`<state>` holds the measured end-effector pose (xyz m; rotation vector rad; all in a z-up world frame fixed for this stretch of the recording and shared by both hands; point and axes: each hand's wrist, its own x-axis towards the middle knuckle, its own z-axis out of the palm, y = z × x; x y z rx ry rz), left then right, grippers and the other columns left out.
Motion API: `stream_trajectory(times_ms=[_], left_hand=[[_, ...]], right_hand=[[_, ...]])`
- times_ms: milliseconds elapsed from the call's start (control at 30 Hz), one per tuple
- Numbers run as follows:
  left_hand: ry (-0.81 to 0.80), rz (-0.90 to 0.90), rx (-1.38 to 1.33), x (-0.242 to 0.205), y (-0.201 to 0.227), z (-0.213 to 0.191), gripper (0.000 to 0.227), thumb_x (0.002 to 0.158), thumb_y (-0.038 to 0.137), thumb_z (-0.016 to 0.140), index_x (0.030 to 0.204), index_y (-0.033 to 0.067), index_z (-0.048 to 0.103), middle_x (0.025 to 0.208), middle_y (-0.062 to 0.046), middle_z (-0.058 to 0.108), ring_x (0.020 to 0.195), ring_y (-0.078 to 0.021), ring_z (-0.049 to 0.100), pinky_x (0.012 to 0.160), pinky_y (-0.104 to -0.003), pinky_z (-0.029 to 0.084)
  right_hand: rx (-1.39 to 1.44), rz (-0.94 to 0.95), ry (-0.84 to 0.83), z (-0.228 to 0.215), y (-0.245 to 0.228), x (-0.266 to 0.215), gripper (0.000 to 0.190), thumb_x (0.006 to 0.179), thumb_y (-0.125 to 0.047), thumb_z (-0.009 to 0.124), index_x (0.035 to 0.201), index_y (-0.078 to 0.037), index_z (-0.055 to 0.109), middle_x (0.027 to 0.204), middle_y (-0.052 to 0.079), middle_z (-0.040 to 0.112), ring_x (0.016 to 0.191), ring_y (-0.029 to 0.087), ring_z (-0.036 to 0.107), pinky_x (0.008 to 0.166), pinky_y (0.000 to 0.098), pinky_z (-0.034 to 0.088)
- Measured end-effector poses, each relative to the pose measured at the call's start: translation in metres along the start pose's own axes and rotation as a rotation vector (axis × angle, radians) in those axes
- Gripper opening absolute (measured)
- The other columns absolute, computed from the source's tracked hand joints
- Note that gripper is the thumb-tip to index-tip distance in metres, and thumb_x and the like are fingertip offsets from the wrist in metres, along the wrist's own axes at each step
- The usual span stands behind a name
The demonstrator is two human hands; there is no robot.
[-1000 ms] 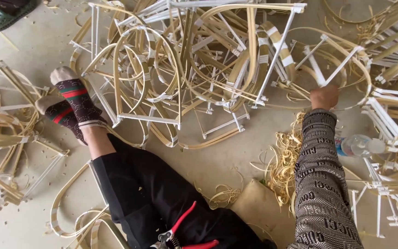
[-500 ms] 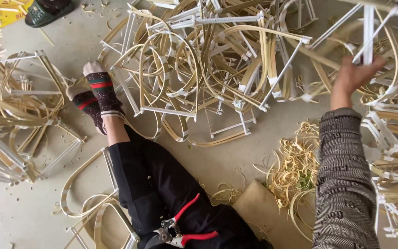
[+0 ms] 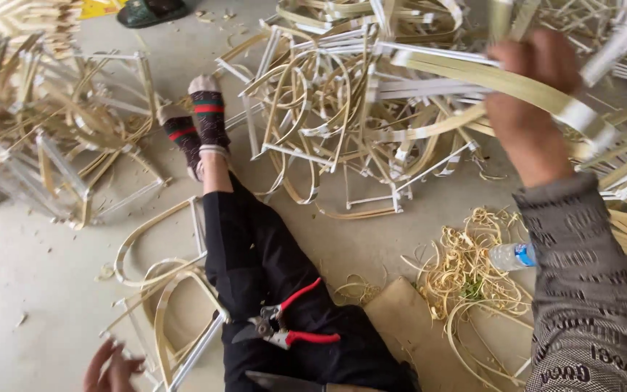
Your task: Assembling and trimming bamboo chair components using hand tools while sitting on the floor.
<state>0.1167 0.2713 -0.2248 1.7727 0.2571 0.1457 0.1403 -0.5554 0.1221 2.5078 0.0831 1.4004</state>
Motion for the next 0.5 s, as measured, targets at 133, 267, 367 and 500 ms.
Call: stream_trajectory(times_ms=[133, 267, 367, 500], left_hand=[[-0.034, 0.123, -0.085, -0.057, 0.200, 0.104, 0.033, 0.103, -0.004, 0.054, 0.136, -0.0095, 0.057, 0.116, -0.015, 0.069, 0.086, -0.0156, 0.069, 0.079, -0.027, 0.057], [-0.044, 0.138, -0.057, -0.075, 0.219, 0.089, 0.034, 0.100, -0.003, 0.055, 0.133, -0.0086, 0.060, 0.121, -0.012, 0.065, 0.083, -0.0148, 0.069, 0.074, -0.027, 0.056], [-0.079, 0.137, -0.070, -0.086, 0.205, 0.069, 0.035, 0.100, -0.001, 0.057, 0.134, -0.0060, 0.060, 0.120, -0.010, 0.066, 0.082, -0.0138, 0.068, 0.068, -0.026, 0.054], [-0.028, 0.040, -0.148, -0.084, 0.197, 0.052, 0.034, 0.101, 0.001, 0.058, 0.134, -0.0049, 0.061, 0.117, -0.010, 0.068, 0.081, -0.0129, 0.068, 0.067, -0.025, 0.053]], right_hand=[[0.016, -0.313, -0.543, 0.036, -0.090, 0.066, 0.049, 0.086, -0.027, 0.077, 0.131, -0.018, 0.060, 0.117, 0.017, 0.058, 0.122, 0.035, 0.048, 0.102, 0.0498, 0.038], [0.192, -0.603, -0.895, 0.077, -0.157, 0.026, 0.118, 0.067, -0.054, 0.081, 0.161, -0.001, 0.031, 0.159, 0.032, 0.032, 0.152, 0.045, 0.007, 0.118, 0.0607, 0.011], [0.433, -0.461, -1.375, 0.044, -0.192, 0.029, 0.107, 0.075, -0.048, 0.086, 0.163, -0.025, 0.029, 0.167, 0.020, 0.017, 0.154, 0.041, -0.001, 0.118, 0.0581, 0.006], [0.936, -0.011, -1.588, 0.024, -0.179, 0.061, 0.051, 0.091, -0.040, 0.065, 0.135, -0.014, 0.065, 0.124, 0.011, 0.069, 0.105, 0.026, 0.068, 0.088, 0.0429, 0.055]])
